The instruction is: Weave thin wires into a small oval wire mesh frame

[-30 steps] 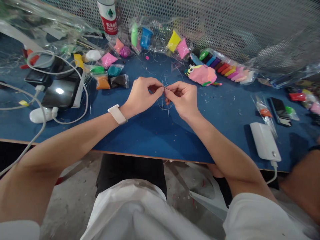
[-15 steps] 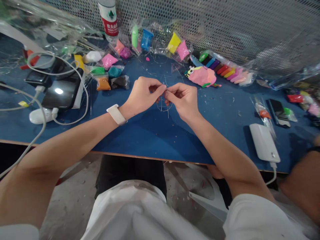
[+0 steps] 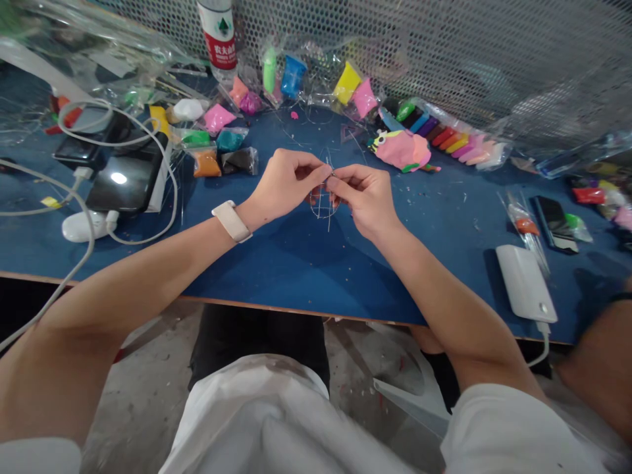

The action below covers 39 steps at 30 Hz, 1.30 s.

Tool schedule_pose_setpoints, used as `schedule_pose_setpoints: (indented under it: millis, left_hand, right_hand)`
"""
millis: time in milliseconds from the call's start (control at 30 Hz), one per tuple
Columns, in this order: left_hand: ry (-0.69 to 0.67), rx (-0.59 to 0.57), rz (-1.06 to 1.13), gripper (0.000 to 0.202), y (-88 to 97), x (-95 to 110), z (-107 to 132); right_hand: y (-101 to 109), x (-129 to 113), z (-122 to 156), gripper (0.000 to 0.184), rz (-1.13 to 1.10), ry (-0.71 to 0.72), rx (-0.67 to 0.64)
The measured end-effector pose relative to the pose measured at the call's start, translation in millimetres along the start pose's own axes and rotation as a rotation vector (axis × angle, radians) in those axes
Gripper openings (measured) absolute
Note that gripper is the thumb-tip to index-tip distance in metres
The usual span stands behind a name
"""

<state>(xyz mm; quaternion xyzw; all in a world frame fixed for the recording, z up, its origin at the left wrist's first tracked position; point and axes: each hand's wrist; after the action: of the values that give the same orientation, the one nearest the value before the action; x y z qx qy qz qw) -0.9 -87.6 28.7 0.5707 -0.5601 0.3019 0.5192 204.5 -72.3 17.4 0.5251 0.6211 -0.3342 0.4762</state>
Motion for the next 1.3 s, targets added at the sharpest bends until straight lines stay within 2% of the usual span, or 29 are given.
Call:
schedule_pose_setpoints:
  millis: [100, 200, 367, 533, 767, 1067, 1300]
  left_hand:
    - [0.029, -0.058, 0.099, 0.019, -4.2, -4, 2]
    - [0.074, -0.118, 0.183, 0.030, -13.9, -10, 5]
    - [0.129, -0.109, 0.231, 0.029, -24.6, -14, 9]
    - [0.114, -0.061, 0.188, 0.028, -23.2, -9, 10]
    - [0.089, -0.034, 0.141, 0.028, -26.3, -17, 7]
    - [0.059, -0.062, 0.197, 0.023, -23.0, -14, 5]
    - [0.035, -0.044, 0.143, 0.019, -19.6, -12, 5]
  right_hand:
    - [3, 6, -1, 0.056, 0.026, 0.003, 0.065]
    - [5, 10, -2, 0.053, 0.042, 0.026, 0.088]
    - [3, 9, -1, 0.052, 0.054, 0.033, 0.099]
    - [1, 10, 0, 0.055, 0.016, 0.027, 0.106]
    - [-2, 12, 1, 0.057, 0.005, 0.013, 0.107]
    - [3, 12, -1, 0.058, 0.033, 0.034, 0.100]
    - [0, 10, 2, 0.060, 0.004, 0.006, 0.074]
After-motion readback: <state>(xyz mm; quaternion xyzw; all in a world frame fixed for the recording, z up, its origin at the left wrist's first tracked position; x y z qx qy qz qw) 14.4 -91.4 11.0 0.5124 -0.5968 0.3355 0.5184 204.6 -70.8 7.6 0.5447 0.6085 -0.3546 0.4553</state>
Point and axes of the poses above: each hand's wrist, its own z-axis away from the middle knuckle, its own y-axis out of the back of the hand, x = y × z, and after that the axes turned 4 degrees about y, right-handed
